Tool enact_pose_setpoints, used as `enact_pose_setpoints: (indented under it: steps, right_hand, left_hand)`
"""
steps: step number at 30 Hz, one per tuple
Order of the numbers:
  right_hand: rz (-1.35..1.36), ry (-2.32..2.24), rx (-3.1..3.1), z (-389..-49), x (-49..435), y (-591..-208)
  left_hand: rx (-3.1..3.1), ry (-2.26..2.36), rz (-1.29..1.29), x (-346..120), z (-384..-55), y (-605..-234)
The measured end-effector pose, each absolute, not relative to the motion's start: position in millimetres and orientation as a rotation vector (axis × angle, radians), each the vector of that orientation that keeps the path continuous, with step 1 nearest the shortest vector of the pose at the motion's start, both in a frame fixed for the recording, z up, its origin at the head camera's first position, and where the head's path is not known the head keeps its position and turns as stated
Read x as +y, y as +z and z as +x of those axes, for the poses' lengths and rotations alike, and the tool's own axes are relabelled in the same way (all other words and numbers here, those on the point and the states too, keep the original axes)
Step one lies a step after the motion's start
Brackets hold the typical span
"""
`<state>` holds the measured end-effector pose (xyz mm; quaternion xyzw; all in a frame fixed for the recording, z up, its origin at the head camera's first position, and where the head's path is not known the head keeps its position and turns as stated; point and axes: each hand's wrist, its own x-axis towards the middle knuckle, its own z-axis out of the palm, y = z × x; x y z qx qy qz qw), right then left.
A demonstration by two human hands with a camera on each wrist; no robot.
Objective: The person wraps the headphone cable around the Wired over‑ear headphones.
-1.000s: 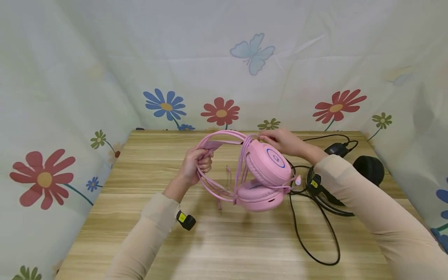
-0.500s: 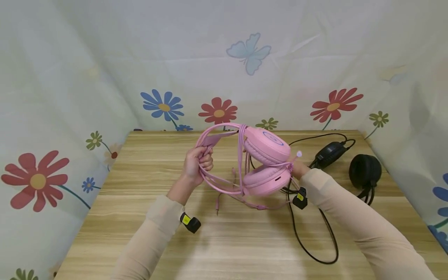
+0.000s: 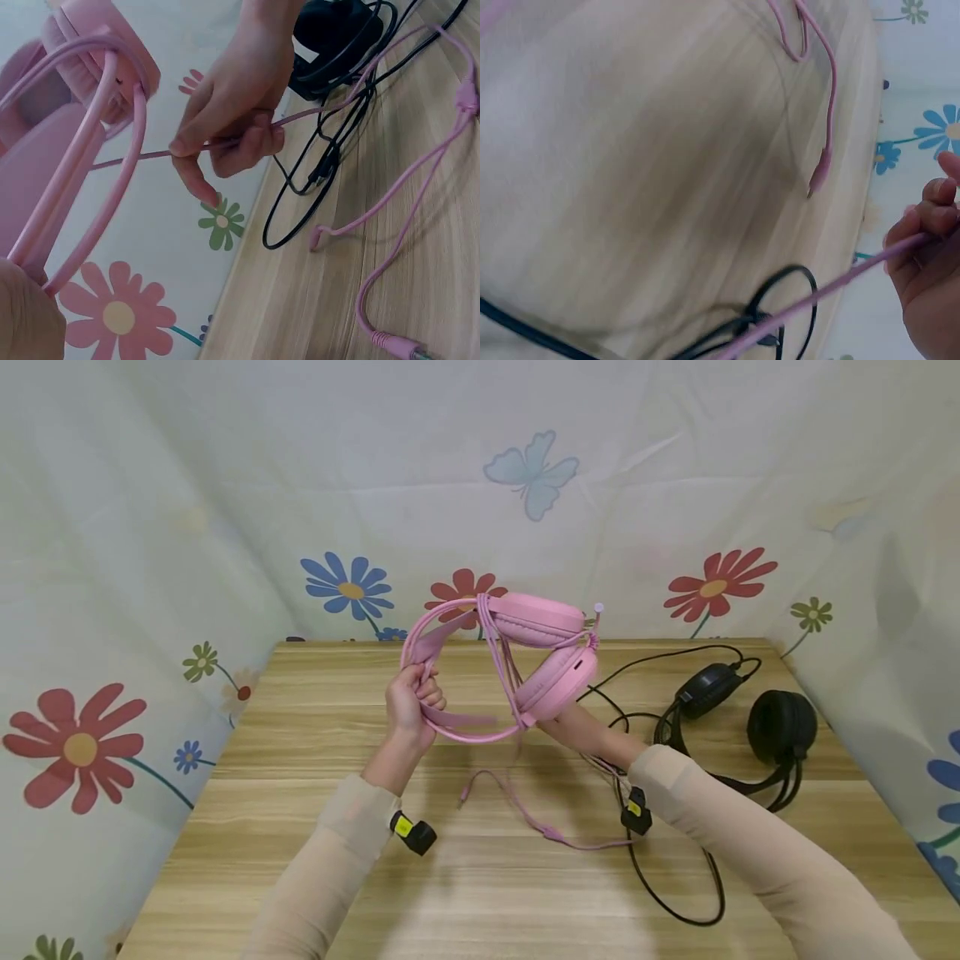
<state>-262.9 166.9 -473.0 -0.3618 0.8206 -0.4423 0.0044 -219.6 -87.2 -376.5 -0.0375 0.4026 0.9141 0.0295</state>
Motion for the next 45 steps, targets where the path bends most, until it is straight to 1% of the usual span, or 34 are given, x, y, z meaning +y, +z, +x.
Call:
enact_pose_setpoints:
  steps: [1, 2, 3, 5, 9, 13, 18, 28, 34, 37, 45]
  right_hand:
    - [-1.098, -1.346, 2.581, -242, 158, -445]
    - [-1.05, -1.314, 2.579, -228, 152, -428]
    - [-1.0, -1.243, 2.61, -217, 147, -417]
    - [-0.964, -1.093, 2.629, -209, 144, -415]
    - [-1.025, -0.911, 2.648, -215, 147, -439]
    - [-1.098, -0.946, 2.654, -221, 148, -448]
    - [-1.132, -0.86, 2.714, -218, 146, -436]
    - [-1.344, -0.775, 2.675, -215, 156, -417]
    - [-1.491, -0.715, 2.63, -219, 158, -399]
    - [-1.48, -0.718, 2.592, -223, 158, -386]
    - [-1.32, -0.75, 2.424, -230, 159, -355]
  left_hand:
    - [1.249, 2.83, -0.142, -87, -220, -376]
    - [1.259, 2.839, -0.172, -86, -221, -376]
    - [1.265, 2.85, -0.206, -86, -222, -376]
    - [1.267, 2.883, -0.279, -84, -225, -376]
    - [1.252, 2.982, -0.413, -83, -232, -375]
    - [1.333, 3.061, -0.517, -82, -241, -375]
    - [1.462, 3.088, -0.615, -84, -246, -380]
    - [1.719, 3.04, -0.739, -94, -252, -387]
    - [1.826, 2.985, -0.867, -98, -253, -392]
    - [1.92, 2.917, -0.95, -100, -254, -393]
    - [2.157, 2.701, -1.187, -104, -256, -394]
